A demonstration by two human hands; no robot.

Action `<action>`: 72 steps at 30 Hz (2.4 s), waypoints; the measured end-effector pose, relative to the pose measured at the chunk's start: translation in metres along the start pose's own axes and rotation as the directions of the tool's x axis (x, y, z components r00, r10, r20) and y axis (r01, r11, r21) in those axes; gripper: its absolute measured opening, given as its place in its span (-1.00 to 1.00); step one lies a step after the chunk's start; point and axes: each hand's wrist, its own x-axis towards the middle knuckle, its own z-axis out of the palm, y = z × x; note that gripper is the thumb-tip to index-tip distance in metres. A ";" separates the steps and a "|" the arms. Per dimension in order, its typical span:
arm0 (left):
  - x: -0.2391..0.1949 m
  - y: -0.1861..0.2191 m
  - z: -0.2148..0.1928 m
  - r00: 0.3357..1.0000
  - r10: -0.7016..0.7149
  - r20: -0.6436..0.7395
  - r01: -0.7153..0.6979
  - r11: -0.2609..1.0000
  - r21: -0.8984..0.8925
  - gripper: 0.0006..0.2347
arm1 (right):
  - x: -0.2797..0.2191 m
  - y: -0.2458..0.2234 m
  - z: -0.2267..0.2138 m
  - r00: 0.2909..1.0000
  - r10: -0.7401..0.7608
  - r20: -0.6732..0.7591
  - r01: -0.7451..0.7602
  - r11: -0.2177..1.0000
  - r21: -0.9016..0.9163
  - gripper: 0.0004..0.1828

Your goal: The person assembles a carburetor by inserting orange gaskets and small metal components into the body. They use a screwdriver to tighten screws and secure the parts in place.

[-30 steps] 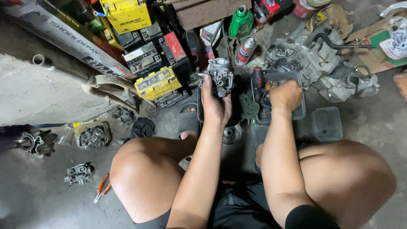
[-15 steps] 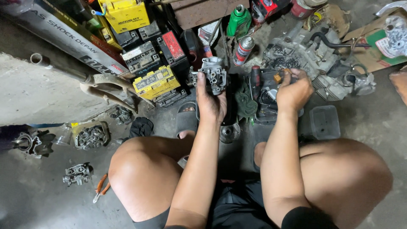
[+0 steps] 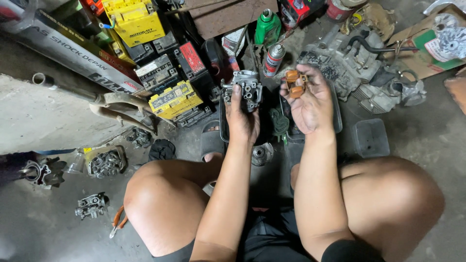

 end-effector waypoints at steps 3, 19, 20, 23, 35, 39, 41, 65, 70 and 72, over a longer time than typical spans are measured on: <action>0.000 -0.003 0.004 0.999 0.037 0.006 -0.037 0.999 0.005 -0.67 | -0.006 -0.009 0.026 0.988 0.134 -0.071 -0.132 0.991 0.024 -0.66; -0.017 0.002 0.010 0.999 -0.022 0.029 0.019 0.995 0.093 -0.51 | -0.014 -0.018 0.057 0.939 -0.220 0.263 0.312 0.865 -0.392 -0.65; -0.022 0.005 0.017 0.997 -0.044 0.057 0.038 0.992 0.118 -0.36 | -0.014 -0.017 0.057 0.932 -0.224 0.286 0.332 0.843 -0.422 -0.68; -0.025 0.006 0.017 0.992 -0.063 0.114 0.046 0.988 0.146 -0.20 | -0.016 -0.012 0.062 0.925 -0.231 0.301 0.346 0.839 -0.419 -0.69; 0.000 -0.021 -0.032 0.931 -0.029 0.363 -0.065 0.968 0.244 -0.17 | -0.023 -0.045 0.087 0.887 -0.257 0.383 0.455 0.355 -0.817 -0.72; 0.004 -0.023 -0.038 0.936 -0.016 0.353 -0.088 0.957 0.278 -0.12 | -0.022 -0.043 0.087 0.881 -0.270 0.388 0.462 0.321 -0.827 -0.73; 0.005 -0.022 -0.038 0.935 -0.026 0.353 -0.088 0.948 0.304 -0.12 | -0.023 -0.043 0.084 0.888 -0.273 0.370 0.448 0.334 -0.829 -0.74; 0.005 -0.020 -0.038 0.914 0.003 0.406 -0.149 0.933 0.328 -0.24 | -0.022 -0.047 0.075 0.883 -0.322 0.342 0.459 0.437 -0.773 -0.86; 0.004 -0.024 -0.039 0.909 0.024 0.416 -0.173 0.930 0.325 -0.23 | -0.022 -0.047 0.077 0.871 -0.332 0.362 0.483 0.449 -0.751 -0.84; 0.001 -0.025 -0.035 0.911 0.029 0.412 -0.157 0.946 0.282 -0.25 | -0.020 -0.043 0.074 0.873 -0.346 0.343 0.480 0.488 -0.730 -0.83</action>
